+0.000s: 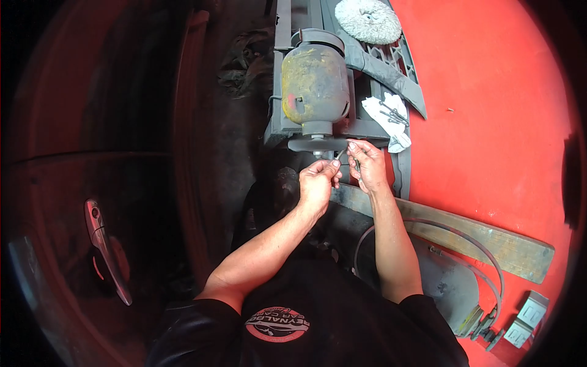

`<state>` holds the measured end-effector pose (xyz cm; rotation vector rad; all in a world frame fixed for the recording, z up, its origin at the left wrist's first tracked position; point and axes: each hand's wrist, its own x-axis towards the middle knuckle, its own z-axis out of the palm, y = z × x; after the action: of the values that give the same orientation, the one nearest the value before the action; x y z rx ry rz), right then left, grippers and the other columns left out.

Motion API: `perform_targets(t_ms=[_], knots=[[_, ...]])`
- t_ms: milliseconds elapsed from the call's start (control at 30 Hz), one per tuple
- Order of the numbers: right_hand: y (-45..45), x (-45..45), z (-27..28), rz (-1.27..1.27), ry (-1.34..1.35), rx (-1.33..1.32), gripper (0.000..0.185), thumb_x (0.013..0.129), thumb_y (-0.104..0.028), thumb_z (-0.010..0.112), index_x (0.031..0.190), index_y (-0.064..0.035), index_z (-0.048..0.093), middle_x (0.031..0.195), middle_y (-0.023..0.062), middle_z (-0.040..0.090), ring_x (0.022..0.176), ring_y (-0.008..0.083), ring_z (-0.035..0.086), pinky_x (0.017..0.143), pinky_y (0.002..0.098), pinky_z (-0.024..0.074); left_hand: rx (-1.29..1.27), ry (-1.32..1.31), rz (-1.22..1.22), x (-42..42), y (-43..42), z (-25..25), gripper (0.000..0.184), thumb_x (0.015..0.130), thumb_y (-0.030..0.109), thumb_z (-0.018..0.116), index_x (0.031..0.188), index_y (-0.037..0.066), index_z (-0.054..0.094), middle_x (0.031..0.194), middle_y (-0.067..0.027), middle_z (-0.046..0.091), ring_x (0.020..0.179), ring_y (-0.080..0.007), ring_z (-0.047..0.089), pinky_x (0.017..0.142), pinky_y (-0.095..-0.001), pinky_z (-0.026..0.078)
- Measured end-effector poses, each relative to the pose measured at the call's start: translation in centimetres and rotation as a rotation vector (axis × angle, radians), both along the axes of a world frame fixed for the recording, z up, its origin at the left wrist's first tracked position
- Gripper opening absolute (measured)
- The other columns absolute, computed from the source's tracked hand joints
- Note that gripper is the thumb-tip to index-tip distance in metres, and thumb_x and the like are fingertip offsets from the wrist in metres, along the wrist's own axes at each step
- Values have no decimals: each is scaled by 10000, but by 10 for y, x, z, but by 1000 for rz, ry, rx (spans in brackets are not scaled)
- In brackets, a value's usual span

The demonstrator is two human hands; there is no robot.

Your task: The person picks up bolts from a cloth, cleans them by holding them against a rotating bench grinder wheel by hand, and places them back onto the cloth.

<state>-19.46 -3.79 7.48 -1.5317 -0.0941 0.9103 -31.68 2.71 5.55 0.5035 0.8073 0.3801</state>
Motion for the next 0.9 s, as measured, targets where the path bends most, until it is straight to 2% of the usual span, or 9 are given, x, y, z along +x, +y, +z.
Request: perform_targets(t_ms=[100,167,267,400,567,700,900], knots=[[-4,-2,-3,-19,28,19,183,915,-122,612,1055,-6,635,799,24,565,565,49,470,366,180,322,-29,-5,11,-1,-1,4,98,871,72,653,869,-26,644,699,-64,623,568,-115,538,520,-256,449],[-3,-3,0,-34,32,48,192,915,-118,610,1067,-3,632,803,23,561,579,49,475,369,177,325,-19,-5,37,1,0,8,90,879,65,648,870,-25,644,677,-38,605,541,-83,507,497,-224,411],[-3,-2,6,-17,27,73,197,913,-115,612,1071,-1,634,806,22,557,589,49,476,374,173,329,3,-12,38,0,0,8,85,846,55,682,856,-21,644,692,-60,619,567,-111,538,524,-249,445],[-1,0,12,0,-12,75,198,907,-113,620,1067,2,639,804,21,560,591,48,474,377,170,332,10,-10,43,2,-2,14,87,841,55,689,860,-17,643,688,-55,618,564,-106,536,524,-246,443],[-1,1,14,53,-47,27,196,893,-110,642,1053,2,647,796,19,569,590,46,474,378,171,329,-131,-51,94,0,-16,21,77,847,47,680,818,0,625,683,-56,615,556,-109,539,508,-244,447],[-2,-3,15,36,-73,22,199,888,-114,650,1051,1,648,788,19,570,587,46,473,380,171,326,-137,-29,130,2,-17,24,80,852,45,673,812,5,617,679,-56,613,549,-109,536,502,-245,445],[-3,1,13,20,-91,22,204,886,-124,655,1051,-5,645,792,14,570,587,44,470,385,170,326,-9,52,64,5,-11,22,79,846,43,678,824,-6,620,682,-39,609,552,-92,521,504,-229,424]])
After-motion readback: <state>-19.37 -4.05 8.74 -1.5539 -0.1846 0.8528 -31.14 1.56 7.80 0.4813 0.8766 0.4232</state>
